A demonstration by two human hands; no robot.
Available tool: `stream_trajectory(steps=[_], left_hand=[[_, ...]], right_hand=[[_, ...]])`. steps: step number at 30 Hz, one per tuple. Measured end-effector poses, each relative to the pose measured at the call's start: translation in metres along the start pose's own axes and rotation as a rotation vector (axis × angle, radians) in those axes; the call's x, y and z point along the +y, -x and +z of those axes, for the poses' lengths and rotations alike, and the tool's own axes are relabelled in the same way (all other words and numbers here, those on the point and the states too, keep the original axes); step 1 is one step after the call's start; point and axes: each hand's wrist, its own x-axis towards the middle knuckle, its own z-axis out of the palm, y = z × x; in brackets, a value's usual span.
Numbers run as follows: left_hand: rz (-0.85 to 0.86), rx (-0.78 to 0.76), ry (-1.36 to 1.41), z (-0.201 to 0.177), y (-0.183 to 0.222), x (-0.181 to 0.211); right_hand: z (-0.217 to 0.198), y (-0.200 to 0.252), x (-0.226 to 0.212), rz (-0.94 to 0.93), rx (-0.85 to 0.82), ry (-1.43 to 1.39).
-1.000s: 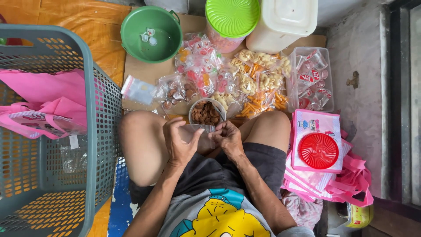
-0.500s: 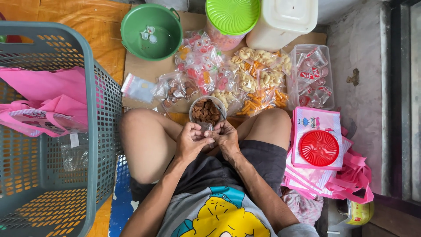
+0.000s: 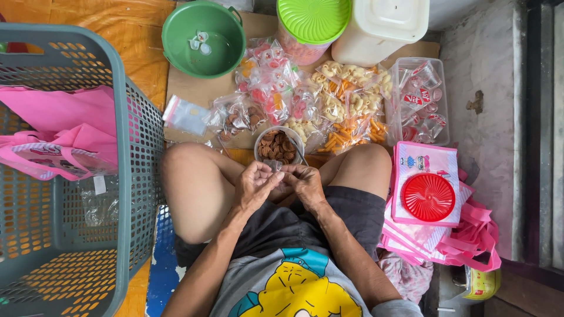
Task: The person fills small plastic bags with snacks from a container using metal tongs, then seals each bag by hand.
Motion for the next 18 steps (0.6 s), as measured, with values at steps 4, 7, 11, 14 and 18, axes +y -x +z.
stream_trajectory(steps=[4,7,11,14,18], left_hand=[[0.044,0.062,-0.106,0.004,-0.003,-0.013],[0.056,0.05,-0.175,0.002,-0.007,-0.015],[0.014,0.008,-0.041,0.0,-0.006,-0.016],[0.001,-0.001,-0.014,0.0,-0.005,-0.009],[0.048,0.0,-0.125,0.002,-0.005,-0.007]], right_hand=[[-0.011,-0.008,0.022,-0.046,-0.061,0.131],[-0.004,-0.006,0.017,-0.044,-0.1,0.229],[-0.002,-0.006,0.018,-0.023,-0.081,0.166],[-0.002,-0.005,0.016,-0.01,-0.061,0.102],[-0.001,-0.002,0.015,-0.029,-0.032,0.118]])
